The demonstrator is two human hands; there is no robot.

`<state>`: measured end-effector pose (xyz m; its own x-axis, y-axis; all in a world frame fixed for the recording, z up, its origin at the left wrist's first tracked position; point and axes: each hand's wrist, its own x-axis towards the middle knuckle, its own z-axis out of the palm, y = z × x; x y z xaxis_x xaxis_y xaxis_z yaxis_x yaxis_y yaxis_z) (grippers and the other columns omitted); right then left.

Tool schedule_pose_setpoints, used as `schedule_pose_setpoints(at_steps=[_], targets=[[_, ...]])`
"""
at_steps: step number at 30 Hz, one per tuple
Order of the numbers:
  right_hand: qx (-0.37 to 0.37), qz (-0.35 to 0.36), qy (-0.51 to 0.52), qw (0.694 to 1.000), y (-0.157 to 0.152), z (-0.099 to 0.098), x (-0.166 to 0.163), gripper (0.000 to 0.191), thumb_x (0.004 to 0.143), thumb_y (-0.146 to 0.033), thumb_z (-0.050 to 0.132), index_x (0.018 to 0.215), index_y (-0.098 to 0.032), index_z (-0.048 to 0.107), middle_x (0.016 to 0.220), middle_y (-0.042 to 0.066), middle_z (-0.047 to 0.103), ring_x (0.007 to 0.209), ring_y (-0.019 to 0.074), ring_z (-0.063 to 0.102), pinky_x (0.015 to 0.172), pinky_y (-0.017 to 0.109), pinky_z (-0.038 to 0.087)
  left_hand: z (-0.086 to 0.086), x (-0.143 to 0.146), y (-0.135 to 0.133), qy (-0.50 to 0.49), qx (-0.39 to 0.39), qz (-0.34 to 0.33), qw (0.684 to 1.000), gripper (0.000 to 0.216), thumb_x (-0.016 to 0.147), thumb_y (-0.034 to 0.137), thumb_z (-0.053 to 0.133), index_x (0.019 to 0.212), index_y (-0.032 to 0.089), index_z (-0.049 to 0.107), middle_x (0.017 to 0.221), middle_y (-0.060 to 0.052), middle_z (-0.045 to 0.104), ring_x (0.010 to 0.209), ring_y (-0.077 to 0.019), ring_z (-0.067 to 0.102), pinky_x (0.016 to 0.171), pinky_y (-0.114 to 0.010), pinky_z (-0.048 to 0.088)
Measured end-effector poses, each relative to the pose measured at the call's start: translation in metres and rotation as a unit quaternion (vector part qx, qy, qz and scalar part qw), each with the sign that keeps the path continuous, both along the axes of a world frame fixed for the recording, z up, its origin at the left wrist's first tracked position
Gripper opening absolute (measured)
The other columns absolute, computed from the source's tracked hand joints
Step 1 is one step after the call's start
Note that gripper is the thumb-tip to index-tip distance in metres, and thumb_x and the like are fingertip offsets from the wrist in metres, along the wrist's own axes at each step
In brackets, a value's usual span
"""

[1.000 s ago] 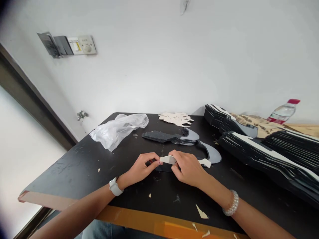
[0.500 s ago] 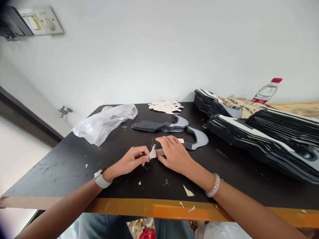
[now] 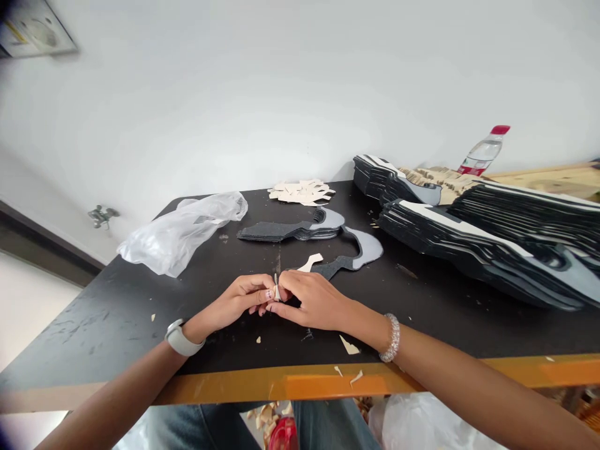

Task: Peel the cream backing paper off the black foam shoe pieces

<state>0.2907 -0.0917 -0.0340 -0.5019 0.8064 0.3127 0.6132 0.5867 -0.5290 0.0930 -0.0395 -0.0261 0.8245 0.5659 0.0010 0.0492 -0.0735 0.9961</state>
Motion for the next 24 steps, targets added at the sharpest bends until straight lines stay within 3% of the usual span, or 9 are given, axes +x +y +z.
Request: schedule_pose_setpoints(at_steps=[7, 12, 19, 24], targets=[[-0.005, 0.005, 0.008, 1.000, -0.002, 0.001, -0.001, 0.028, 0.099, -0.033, 0.033, 0.077, -0.020, 0.046, 0.072, 0.000, 0.053, 0.066, 0.0136, 0.049, 0.065, 0.028, 0.036, 0.002, 0.000, 0.001, 0.004, 0.043, 0.041, 0.998, 0.030, 0.085, 0.042, 0.058, 0.076, 0.014, 0.055, 0.065, 0.003, 0.048, 0.053, -0.0065, 0.043, 0.051, -0.019, 0.035], [-0.010, -0.019, 0.060, 0.998, 0.000, 0.000, 0.000, 0.029, 0.097, -0.030, 0.035, 0.075, -0.019, 0.050, 0.070, 0.000, 0.056, 0.066, 0.0133, 0.053, 0.066, 0.027, 0.037, 0.003, 0.000, 0.003, 0.031, 0.092, 0.077, 0.992, 0.028, 0.084, 0.038, 0.055, 0.069, 0.015, 0.049, 0.060, 0.004, 0.044, 0.051, -0.0069, 0.039, 0.050, -0.020, 0.031], [-0.036, -0.052, 0.177, 0.982, 0.002, 0.000, 0.006, 0.032, 0.095, -0.028, 0.040, 0.067, -0.019, 0.053, 0.064, 0.000, 0.058, 0.058, 0.0112, 0.052, 0.059, 0.024, 0.038, -0.010, -0.006, 0.022, 0.093, 0.228, 0.185, 0.951, 0.021, 0.077, 0.027, 0.049, 0.061, 0.017, 0.041, 0.054, 0.006, 0.033, 0.050, -0.0067, 0.029, 0.049, -0.020, 0.024], [-0.008, -0.005, 0.212, 0.977, -0.003, 0.000, 0.007, 0.031, 0.094, -0.025, 0.041, 0.065, -0.019, 0.050, 0.062, -0.001, 0.057, 0.056, 0.0107, 0.052, 0.058, 0.024, 0.038, -0.014, -0.009, 0.031, 0.118, 0.295, 0.247, 0.915, 0.019, 0.072, 0.020, 0.050, 0.057, 0.017, 0.038, 0.050, 0.007, 0.027, 0.049, -0.0066, 0.026, 0.051, -0.021, 0.022]])
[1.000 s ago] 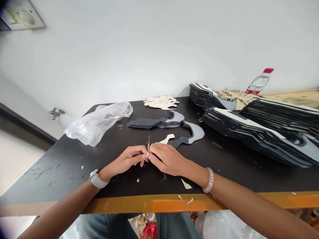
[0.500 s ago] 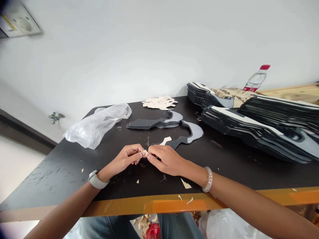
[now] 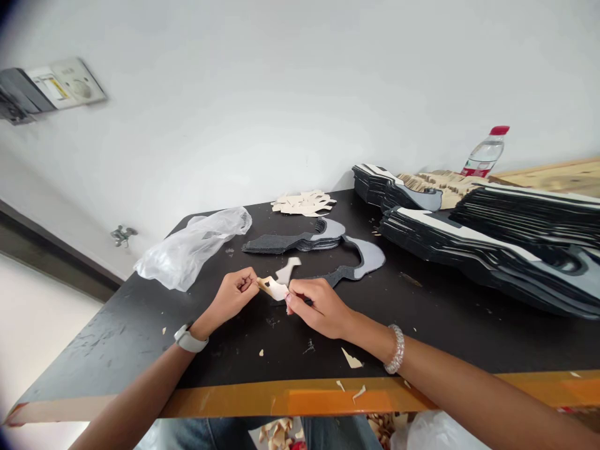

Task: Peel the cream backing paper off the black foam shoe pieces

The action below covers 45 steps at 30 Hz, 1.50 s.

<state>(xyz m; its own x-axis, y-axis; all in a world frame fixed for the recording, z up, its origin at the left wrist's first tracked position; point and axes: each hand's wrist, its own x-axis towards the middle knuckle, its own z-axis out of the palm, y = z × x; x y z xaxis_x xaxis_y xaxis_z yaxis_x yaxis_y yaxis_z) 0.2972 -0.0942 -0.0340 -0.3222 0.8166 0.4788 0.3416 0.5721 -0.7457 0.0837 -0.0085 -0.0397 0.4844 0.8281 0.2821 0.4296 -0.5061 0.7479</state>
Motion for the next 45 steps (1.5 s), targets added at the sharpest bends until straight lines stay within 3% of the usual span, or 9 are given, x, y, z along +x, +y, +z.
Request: schedule_pose_setpoints(at_steps=[7, 11, 14, 23, 30, 35, 37, 40, 45], targets=[[0.053, 0.000, 0.060, 0.997, -0.003, 0.000, 0.006, 0.029, 0.091, -0.021, 0.042, 0.063, -0.019, 0.049, 0.057, -0.002, 0.054, 0.054, 0.0102, 0.053, 0.055, 0.023, 0.038, -0.005, -0.007, 0.014, 0.009, 0.066, 0.105, 0.992, 0.020, 0.070, 0.018, 0.051, 0.056, 0.017, 0.037, 0.048, 0.008, 0.025, 0.048, -0.0072, 0.025, 0.052, -0.022, 0.022], [-0.012, -0.045, 0.159, 0.986, 0.002, 0.002, 0.012, 0.032, 0.088, -0.025, 0.048, 0.057, -0.019, 0.053, 0.054, -0.001, 0.056, 0.049, 0.0107, 0.052, 0.051, 0.025, 0.038, -0.009, -0.014, 0.025, -0.009, 0.068, 0.159, 0.985, 0.021, 0.069, 0.019, 0.051, 0.055, 0.018, 0.037, 0.049, 0.008, 0.026, 0.049, -0.0078, 0.025, 0.052, -0.022, 0.021], [-0.075, -0.085, 0.249, 0.962, 0.009, 0.002, 0.014, 0.032, 0.085, -0.028, 0.049, 0.054, -0.019, 0.053, 0.053, -0.001, 0.057, 0.045, 0.0107, 0.049, 0.047, 0.025, 0.037, -0.012, -0.018, 0.033, -0.037, 0.056, 0.197, 0.978, 0.023, 0.072, 0.022, 0.049, 0.055, 0.018, 0.036, 0.051, 0.007, 0.030, 0.050, -0.0083, 0.030, 0.051, -0.022, 0.023], [-0.124, -0.189, 0.413, 0.882, 0.040, 0.001, 0.046, 0.025, 0.076, -0.029, 0.046, 0.052, -0.022, 0.044, 0.047, -0.004, 0.048, 0.041, 0.0092, 0.042, 0.047, 0.025, 0.046, -0.018, -0.025, 0.043, -0.116, 0.010, 0.269, 0.956, 0.021, 0.075, 0.027, 0.048, 0.059, 0.019, 0.038, 0.049, 0.007, 0.037, 0.045, -0.0072, 0.036, 0.045, -0.019, 0.028], [-0.163, -0.167, 0.417, 0.878, 0.046, -0.001, 0.059, 0.022, 0.072, -0.037, 0.051, 0.057, -0.022, 0.047, 0.059, 0.000, 0.054, 0.054, 0.0126, 0.050, 0.057, 0.029, 0.054, -0.007, -0.011, 0.026, -0.121, -0.016, 0.184, 0.975, 0.027, 0.085, 0.043, 0.048, 0.084, 0.016, 0.053, 0.061, 0.002, 0.053, 0.053, -0.0106, 0.053, 0.046, -0.019, 0.038], [-0.205, -0.065, 0.361, 0.907, 0.033, -0.008, 0.020, 0.025, 0.072, -0.041, 0.056, 0.077, -0.018, 0.063, 0.077, 0.004, 0.063, 0.075, 0.0200, 0.060, 0.070, 0.037, 0.056, 0.006, 0.011, -0.013, -0.018, 0.053, 0.004, 0.998, 0.034, 0.077, 0.034, 0.068, 0.107, 0.021, 0.059, 0.104, -0.006, 0.064, 0.097, -0.0191, 0.059, 0.082, -0.029, 0.046], [-0.212, -0.044, 0.347, 0.913, 0.029, -0.010, 0.011, 0.026, 0.074, -0.041, 0.054, 0.079, -0.018, 0.064, 0.084, 0.005, 0.064, 0.081, 0.0201, 0.060, 0.073, 0.037, 0.056, 0.008, 0.013, -0.018, 0.051, 0.100, -0.037, 0.993, 0.016, 0.084, 0.033, 0.062, 0.094, 0.020, 0.062, 0.097, -0.005, 0.065, 0.094, -0.0194, 0.058, 0.086, -0.032, 0.043], [-0.224, -0.038, 0.334, 0.915, 0.030, -0.014, 0.010, 0.025, 0.075, -0.041, 0.054, 0.079, -0.018, 0.064, 0.086, 0.004, 0.064, 0.086, 0.0202, 0.058, 0.075, 0.036, 0.055, 0.007, 0.010, -0.015, 0.084, 0.117, -0.033, 0.989, 0.019, 0.092, 0.030, 0.051, 0.079, 0.019, 0.060, 0.084, -0.004, 0.064, 0.084, -0.0182, 0.057, 0.081, -0.031, 0.042], [-0.256, -0.034, 0.328, 0.909, 0.031, -0.016, 0.012, 0.026, 0.075, -0.040, 0.054, 0.083, -0.018, 0.066, 0.090, 0.006, 0.065, 0.088, 0.0210, 0.059, 0.075, 0.038, 0.056, 0.000, 0.005, -0.007, 0.067, 0.114, -0.004, 0.991, 0.025, 0.086, 0.033, 0.061, 0.107, 0.021, 0.056, 0.107, -0.007, 0.062, 0.101, -0.0211, 0.057, 0.090, -0.034, 0.042]])
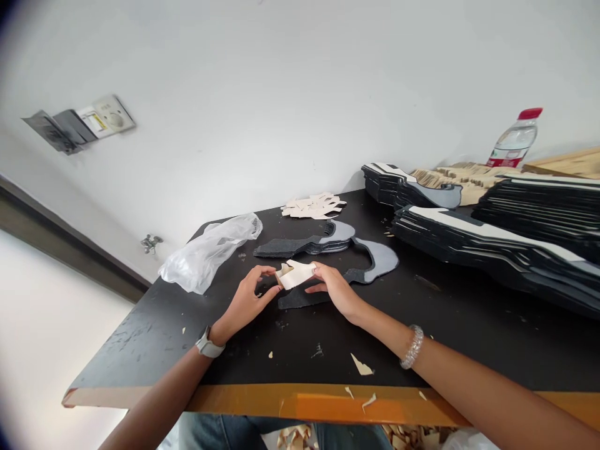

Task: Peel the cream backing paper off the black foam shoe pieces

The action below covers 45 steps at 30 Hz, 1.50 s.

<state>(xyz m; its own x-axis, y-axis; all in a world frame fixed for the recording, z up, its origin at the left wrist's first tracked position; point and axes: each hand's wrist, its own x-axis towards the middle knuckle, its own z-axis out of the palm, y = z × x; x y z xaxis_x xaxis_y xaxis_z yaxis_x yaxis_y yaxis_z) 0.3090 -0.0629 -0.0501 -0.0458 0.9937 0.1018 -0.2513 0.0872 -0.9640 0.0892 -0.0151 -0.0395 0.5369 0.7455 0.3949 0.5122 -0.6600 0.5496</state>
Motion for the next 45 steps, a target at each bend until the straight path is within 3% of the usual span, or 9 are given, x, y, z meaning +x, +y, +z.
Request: schedule_pose_setpoints(at_steps=[6, 13, 22, 25, 30, 34, 39, 42, 45], targets=[[-0.012, 0.027, -0.001, 1.000, -0.005, 0.004, -0.005, 0.023, 0.074, -0.037, 0.055, 0.077, -0.018, 0.066, 0.086, 0.005, 0.065, 0.087, 0.0208, 0.059, 0.075, 0.036, 0.055, -0.002, 0.000, 0.002, 0.027, 0.020, -0.007, 0.999, 0.005, 0.086, 0.025, 0.056, 0.086, 0.021, 0.059, 0.093, -0.005, 0.065, 0.093, -0.0213, 0.056, 0.086, -0.035, 0.041], [-0.004, 0.024, 0.009, 1.000, -0.007, 0.009, -0.002, 0.023, 0.074, -0.039, 0.053, 0.070, -0.018, 0.063, 0.077, 0.005, 0.063, 0.078, 0.0195, 0.060, 0.068, 0.035, 0.055, 0.005, 0.000, 0.001, -0.004, 0.007, -0.013, 1.000, 0.012, 0.083, 0.019, 0.053, 0.071, 0.020, 0.054, 0.082, -0.004, 0.063, 0.086, -0.0193, 0.056, 0.081, -0.030, 0.040], [-0.007, -0.056, 0.034, 0.998, -0.005, 0.011, 0.003, 0.019, 0.072, -0.036, 0.052, 0.070, -0.019, 0.059, 0.068, 0.003, 0.059, 0.067, 0.0169, 0.059, 0.059, 0.030, 0.053, -0.001, -0.008, 0.014, -0.101, -0.040, 0.087, 0.990, 0.020, 0.076, 0.020, 0.047, 0.057, 0.018, 0.041, 0.059, 0.003, 0.046, 0.061, -0.0123, 0.043, 0.062, -0.024, 0.034], [-0.013, -0.074, 0.044, 0.996, -0.005, 0.012, 0.005, 0.017, 0.072, -0.036, 0.052, 0.070, -0.019, 0.056, 0.064, 0.002, 0.057, 0.065, 0.0165, 0.058, 0.059, 0.030, 0.053, -0.003, -0.011, 0.020, -0.143, -0.068, 0.118, 0.980, 0.021, 0.074, 0.023, 0.045, 0.054, 0.018, 0.041, 0.060, 0.002, 0.050, 0.063, -0.0131, 0.047, 0.061, -0.024, 0.035], [-0.024, -0.109, 0.070, 0.991, -0.002, 0.012, 0.011, 0.015, 0.072, -0.035, 0.048, 0.072, -0.021, 0.053, 0.064, 0.002, 0.058, 0.062, 0.0160, 0.056, 0.058, 0.029, 0.053, -0.004, -0.019, 0.033, -0.211, -0.115, 0.167, 0.956, 0.015, 0.066, 0.026, 0.048, 0.054, 0.017, 0.049, 0.081, -0.004, 0.063, 0.075, -0.0166, 0.052, 0.067, -0.025, 0.039], [-0.027, -0.128, 0.099, 0.986, 0.000, 0.015, 0.015, 0.012, 0.071, -0.034, 0.048, 0.070, -0.022, 0.048, 0.064, 0.001, 0.058, 0.060, 0.0157, 0.054, 0.057, 0.030, 0.052, -0.004, -0.024, 0.037, -0.258, -0.187, 0.181, 0.930, 0.014, 0.061, 0.026, 0.048, 0.059, 0.016, 0.056, 0.087, -0.006, 0.066, 0.070, -0.0153, 0.052, 0.062, -0.025, 0.040], [-0.003, -0.148, 0.132, 0.980, 0.002, 0.021, 0.024, 0.011, 0.070, -0.034, 0.048, 0.069, -0.024, 0.046, 0.068, 0.001, 0.060, 0.061, 0.0155, 0.052, 0.057, 0.029, 0.051, -0.002, -0.023, 0.037, -0.326, -0.312, 0.148, 0.880, 0.031, 0.059, 0.027, 0.046, 0.079, 0.011, 0.063, 0.081, -0.009, 0.068, 0.070, -0.0185, 0.061, 0.063, -0.029, 0.048], [0.035, -0.187, 0.142, 0.971, 0.002, 0.027, 0.032, 0.012, 0.073, -0.037, 0.046, 0.071, -0.024, 0.046, 0.068, 0.000, 0.059, 0.055, 0.0148, 0.047, 0.055, 0.031, 0.050, 0.000, -0.022, 0.040, -0.367, -0.360, 0.119, 0.850, 0.021, 0.058, 0.025, 0.047, 0.071, 0.013, 0.059, 0.082, -0.010, 0.069, 0.072, -0.0202, 0.064, 0.067, -0.033, 0.052], [0.107, -0.259, 0.127, 0.951, 0.001, 0.032, 0.037, 0.012, 0.079, -0.037, 0.044, 0.076, -0.025, 0.046, 0.068, -0.001, 0.058, 0.047, 0.0123, 0.038, 0.051, 0.029, 0.047, 0.006, -0.022, 0.038, -0.401, -0.383, 0.085, 0.827, 0.006, 0.057, 0.021, 0.051, 0.059, 0.016, 0.050, 0.098, -0.010, 0.069, 0.088, -0.0231, 0.065, 0.077, -0.036, 0.054]])
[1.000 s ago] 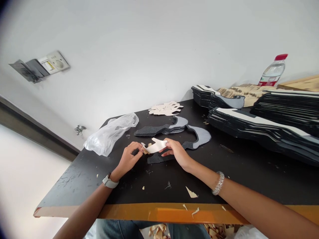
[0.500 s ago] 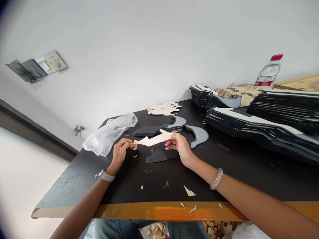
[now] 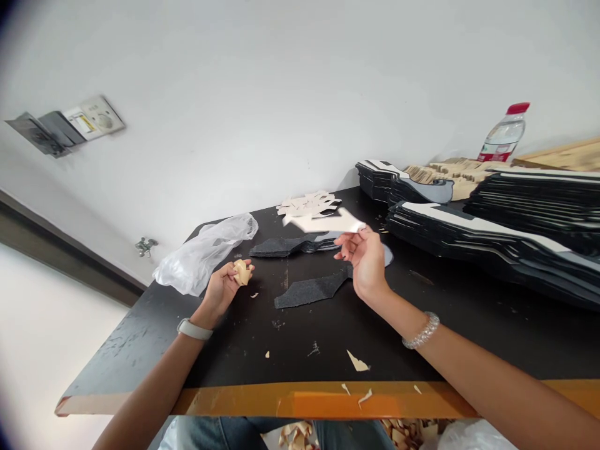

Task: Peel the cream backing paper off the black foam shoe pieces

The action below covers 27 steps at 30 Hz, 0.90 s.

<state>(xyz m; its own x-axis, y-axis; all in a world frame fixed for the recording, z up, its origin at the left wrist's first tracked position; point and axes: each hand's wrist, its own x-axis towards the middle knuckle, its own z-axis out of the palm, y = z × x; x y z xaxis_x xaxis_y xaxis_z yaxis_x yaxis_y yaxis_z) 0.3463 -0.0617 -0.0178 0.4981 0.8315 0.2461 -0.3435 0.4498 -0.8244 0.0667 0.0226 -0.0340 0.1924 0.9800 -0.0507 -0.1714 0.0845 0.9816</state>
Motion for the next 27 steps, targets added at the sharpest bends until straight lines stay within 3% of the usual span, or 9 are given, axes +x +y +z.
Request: schedule_pose_setpoints(at_steps=[3, 5, 7, 11, 13, 16, 19, 23, 27], targets=[[0.056, -0.072, -0.084, 0.992, -0.003, -0.002, -0.002, 0.010, 0.086, -0.036, 0.046, 0.084, -0.026, 0.045, 0.076, -0.001, 0.060, 0.049, 0.0116, 0.043, 0.053, 0.029, 0.047, 0.010, 0.003, -0.012, -0.035, -0.010, -0.070, 0.997, 0.007, 0.059, 0.018, 0.055, 0.057, 0.015, 0.049, 0.120, -0.012, 0.063, 0.108, -0.0302, 0.060, 0.085, -0.042, 0.053], [0.078, -0.089, -0.158, 0.980, -0.007, -0.007, -0.007, 0.010, 0.090, -0.035, 0.045, 0.090, -0.026, 0.046, 0.076, -0.001, 0.059, 0.053, 0.0123, 0.049, 0.057, 0.029, 0.048, 0.017, 0.008, -0.024, -0.066, -0.023, -0.205, 0.976, 0.007, 0.063, 0.019, 0.059, 0.061, 0.014, 0.055, 0.130, -0.014, 0.057, 0.119, -0.0368, 0.053, 0.087, -0.049, 0.051], [0.105, -0.086, -0.264, 0.955, -0.011, -0.013, -0.014, 0.008, 0.091, -0.030, 0.045, 0.097, -0.024, 0.048, 0.075, -0.001, 0.058, 0.058, 0.0132, 0.053, 0.060, 0.030, 0.048, 0.022, 0.013, -0.038, -0.087, -0.026, -0.360, 0.928, 0.020, 0.073, 0.027, 0.059, 0.059, 0.013, 0.060, 0.132, -0.015, 0.055, 0.125, -0.0401, 0.046, 0.094, -0.051, 0.045], [0.233, -0.038, -0.498, 0.835, -0.022, -0.017, -0.025, 0.021, 0.085, -0.012, 0.050, 0.104, -0.022, 0.052, 0.087, 0.004, 0.061, 0.074, 0.0155, 0.060, 0.066, 0.030, 0.050, 0.021, 0.020, -0.059, -0.086, -0.036, -0.595, 0.798, 0.045, 0.081, 0.048, 0.056, 0.055, 0.013, 0.069, 0.102, -0.020, 0.070, 0.112, -0.0412, 0.057, 0.100, -0.054, 0.039], [0.282, -0.023, -0.545, 0.789, -0.026, -0.014, -0.029, 0.026, 0.082, -0.008, 0.051, 0.106, -0.020, 0.052, 0.088, 0.005, 0.064, 0.078, 0.0158, 0.062, 0.067, 0.029, 0.051, 0.019, 0.022, -0.063, -0.071, -0.056, -0.600, 0.795, 0.042, 0.081, 0.049, 0.059, 0.066, 0.012, 0.072, 0.105, -0.020, 0.069, 0.106, -0.0395, 0.060, 0.096, -0.053, 0.042], [0.315, -0.028, -0.601, 0.734, -0.030, -0.010, -0.036, 0.021, 0.082, -0.010, 0.055, 0.101, -0.020, 0.055, 0.090, 0.005, 0.067, 0.080, 0.0156, 0.063, 0.069, 0.028, 0.052, 0.015, 0.022, -0.063, -0.084, -0.057, -0.478, 0.872, 0.036, 0.081, 0.043, 0.064, 0.098, 0.012, 0.070, 0.112, -0.017, 0.066, 0.104, -0.0326, 0.062, 0.090, -0.045, 0.047], [0.308, -0.015, -0.673, 0.673, -0.032, -0.009, -0.042, 0.018, 0.084, -0.023, 0.061, 0.101, -0.019, 0.057, 0.101, 0.007, 0.068, 0.088, 0.0175, 0.062, 0.080, 0.033, 0.051, 0.012, 0.022, -0.060, -0.099, -0.052, -0.393, 0.913, 0.031, 0.079, 0.033, 0.069, 0.103, 0.014, 0.066, 0.093, -0.009, 0.068, 0.089, -0.0222, 0.065, 0.084, -0.034, 0.048], [0.315, 0.017, -0.721, 0.617, -0.033, -0.013, -0.049, 0.065, 0.082, -0.059, 0.056, 0.124, -0.010, 0.049, 0.118, 0.015, 0.062, 0.117, 0.0243, 0.053, 0.108, 0.047, 0.033, 0.010, 0.022, -0.061, -0.047, -0.058, -0.430, 0.900, 0.035, 0.078, 0.043, 0.069, 0.092, 0.011, 0.065, 0.079, -0.009, 0.067, 0.078, -0.0220, 0.065, 0.082, -0.036, 0.047], [0.343, -0.014, -0.695, 0.631, -0.035, -0.014, -0.051, 0.071, 0.082, -0.062, 0.053, 0.127, -0.007, 0.045, 0.118, 0.017, 0.061, 0.125, 0.0239, 0.046, 0.113, 0.047, 0.025, 0.010, 0.022, -0.062, 0.001, -0.054, -0.507, 0.860, 0.042, 0.069, 0.053, 0.073, 0.071, 0.012, 0.064, 0.070, -0.007, 0.063, 0.070, -0.0208, 0.062, 0.076, -0.036, 0.050]])
